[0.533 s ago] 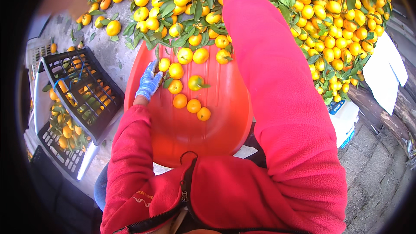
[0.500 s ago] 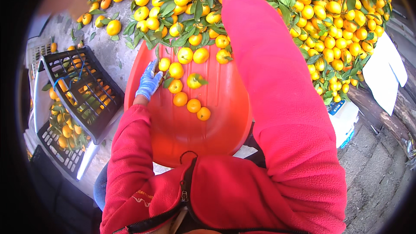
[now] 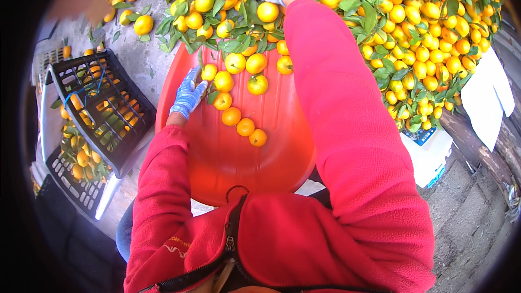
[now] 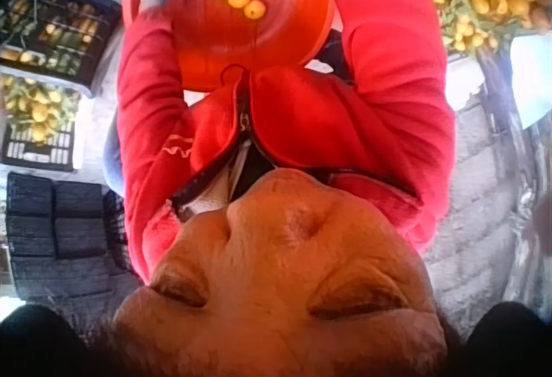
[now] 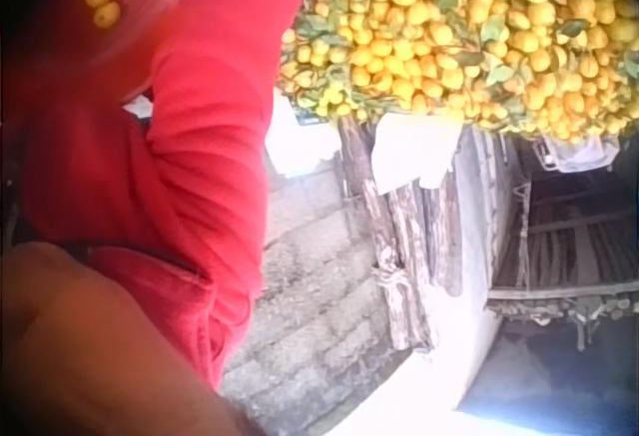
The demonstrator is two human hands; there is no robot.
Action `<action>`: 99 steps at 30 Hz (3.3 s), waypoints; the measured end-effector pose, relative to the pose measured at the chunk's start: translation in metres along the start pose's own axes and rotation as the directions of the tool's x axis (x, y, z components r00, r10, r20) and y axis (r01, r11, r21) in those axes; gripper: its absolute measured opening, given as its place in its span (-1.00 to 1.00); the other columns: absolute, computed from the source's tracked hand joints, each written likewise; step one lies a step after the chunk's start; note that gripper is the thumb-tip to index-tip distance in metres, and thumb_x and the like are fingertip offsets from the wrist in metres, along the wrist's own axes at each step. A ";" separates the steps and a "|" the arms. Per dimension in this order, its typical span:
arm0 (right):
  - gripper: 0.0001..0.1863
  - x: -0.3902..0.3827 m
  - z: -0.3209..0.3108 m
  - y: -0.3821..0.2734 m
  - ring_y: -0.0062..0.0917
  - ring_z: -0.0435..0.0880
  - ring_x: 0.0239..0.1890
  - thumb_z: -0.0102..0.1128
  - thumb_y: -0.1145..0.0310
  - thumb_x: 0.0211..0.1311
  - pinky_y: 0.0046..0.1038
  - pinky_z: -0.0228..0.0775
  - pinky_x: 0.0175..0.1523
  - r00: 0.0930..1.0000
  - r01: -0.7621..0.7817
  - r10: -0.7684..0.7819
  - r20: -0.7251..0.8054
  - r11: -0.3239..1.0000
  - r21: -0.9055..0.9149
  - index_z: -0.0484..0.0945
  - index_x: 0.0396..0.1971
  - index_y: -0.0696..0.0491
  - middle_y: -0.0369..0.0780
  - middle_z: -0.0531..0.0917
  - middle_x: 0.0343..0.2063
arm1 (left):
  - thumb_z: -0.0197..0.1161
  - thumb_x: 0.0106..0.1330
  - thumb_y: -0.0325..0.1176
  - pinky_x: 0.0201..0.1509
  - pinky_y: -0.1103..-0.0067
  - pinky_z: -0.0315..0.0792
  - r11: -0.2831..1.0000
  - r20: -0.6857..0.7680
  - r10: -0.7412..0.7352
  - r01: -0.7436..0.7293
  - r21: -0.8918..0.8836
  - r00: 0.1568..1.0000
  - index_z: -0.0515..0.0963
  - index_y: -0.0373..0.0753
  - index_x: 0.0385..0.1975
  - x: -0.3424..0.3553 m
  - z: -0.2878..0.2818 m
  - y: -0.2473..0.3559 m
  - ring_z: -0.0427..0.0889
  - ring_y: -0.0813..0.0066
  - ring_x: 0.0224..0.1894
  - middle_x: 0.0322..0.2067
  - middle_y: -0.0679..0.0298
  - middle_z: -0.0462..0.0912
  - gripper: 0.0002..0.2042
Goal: The person sits on the ground and sorts oranges from a large pile into a red basin, then transfers them into a white crate. The person repeatedly scoops oranges into the basin and pours them into the crate.
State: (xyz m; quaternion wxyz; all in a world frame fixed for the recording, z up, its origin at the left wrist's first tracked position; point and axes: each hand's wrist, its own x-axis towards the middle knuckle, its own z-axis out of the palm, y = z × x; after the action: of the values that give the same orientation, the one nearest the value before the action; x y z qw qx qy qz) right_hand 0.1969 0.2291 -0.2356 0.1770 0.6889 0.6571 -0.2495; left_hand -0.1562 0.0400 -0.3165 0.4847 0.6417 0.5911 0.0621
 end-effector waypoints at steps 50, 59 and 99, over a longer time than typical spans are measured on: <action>-0.48 -0.086 0.005 -0.038 -0.13 0.63 -0.06 -0.01 -0.06 0.23 -0.14 0.42 0.07 0.867 0.364 -0.191 -0.460 0.873 0.324 0.56 -0.05 0.06 -0.01 0.66 -0.15 | 0.10 0.29 -0.46 0.47 0.45 0.07 0.989 0.029 -0.023 0.027 -0.142 0.999 0.34 -0.13 0.28 0.001 -0.002 -0.004 0.18 0.17 0.42 0.33 0.03 0.27 -0.50; -0.16 0.003 0.014 -0.012 -0.30 0.54 0.15 0.07 -0.40 0.07 -0.15 0.36 0.19 0.954 -0.158 0.153 -0.257 0.987 0.000 0.43 0.12 0.03 -0.12 0.56 0.10 | 0.19 0.27 -0.40 0.27 0.38 0.33 0.967 -0.407 0.146 -0.217 -0.134 0.902 0.53 -0.23 0.07 0.045 -0.027 0.043 0.51 0.11 0.11 0.04 0.06 0.55 -0.65; -0.19 -0.221 0.153 -0.068 -0.16 0.41 0.23 0.13 -0.21 0.13 -0.13 0.23 0.28 0.961 0.058 -0.114 0.250 0.974 0.219 0.28 0.31 -0.08 -0.06 0.42 0.18 | 0.23 0.21 -0.33 0.12 0.31 0.44 0.917 0.162 -0.103 0.031 0.397 0.981 0.26 0.16 0.34 -0.030 -0.056 0.035 0.61 0.10 -0.01 -0.07 0.06 0.61 -0.36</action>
State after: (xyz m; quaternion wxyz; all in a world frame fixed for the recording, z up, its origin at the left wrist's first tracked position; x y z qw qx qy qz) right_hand 0.1097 -0.0341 -0.2268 0.1773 0.6354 0.6275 -0.4136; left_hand -0.1770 0.0519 -0.2474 0.3993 0.7081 0.5670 -0.1326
